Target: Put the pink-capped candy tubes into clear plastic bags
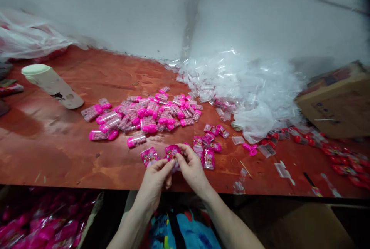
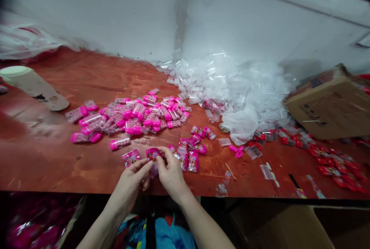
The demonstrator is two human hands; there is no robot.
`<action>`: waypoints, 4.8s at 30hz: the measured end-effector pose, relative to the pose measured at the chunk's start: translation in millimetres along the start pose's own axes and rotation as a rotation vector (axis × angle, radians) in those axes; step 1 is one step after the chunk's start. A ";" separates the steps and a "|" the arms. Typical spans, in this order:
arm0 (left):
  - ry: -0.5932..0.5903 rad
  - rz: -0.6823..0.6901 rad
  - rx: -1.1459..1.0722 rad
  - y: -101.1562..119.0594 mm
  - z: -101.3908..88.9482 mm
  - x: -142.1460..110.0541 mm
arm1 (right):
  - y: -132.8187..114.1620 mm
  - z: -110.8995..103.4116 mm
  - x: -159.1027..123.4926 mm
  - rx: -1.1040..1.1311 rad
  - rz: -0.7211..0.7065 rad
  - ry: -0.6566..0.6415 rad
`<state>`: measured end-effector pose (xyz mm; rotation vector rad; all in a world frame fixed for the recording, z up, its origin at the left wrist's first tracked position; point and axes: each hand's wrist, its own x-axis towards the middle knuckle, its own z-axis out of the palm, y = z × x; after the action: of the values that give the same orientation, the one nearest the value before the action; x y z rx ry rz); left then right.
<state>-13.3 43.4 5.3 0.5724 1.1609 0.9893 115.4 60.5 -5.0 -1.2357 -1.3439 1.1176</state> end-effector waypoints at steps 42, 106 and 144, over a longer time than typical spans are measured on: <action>0.259 0.069 -0.460 54.2 -23.4 45.3 | -1.2 -34.3 108.5 -0.905 -0.155 -0.150; 0.040 -0.039 -0.254 2.0 -0.8 17.7 | 10.8 0.3 8.5 -0.675 -0.308 0.137; 0.041 -0.078 -0.437 -1.8 7.3 21.7 | 9.7 9.7 -27.2 -0.161 -0.031 0.190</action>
<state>-4.3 62.1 -4.3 0.1573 0.9545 1.1490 107.7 33.8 -17.5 -1.3956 -1.3226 0.8606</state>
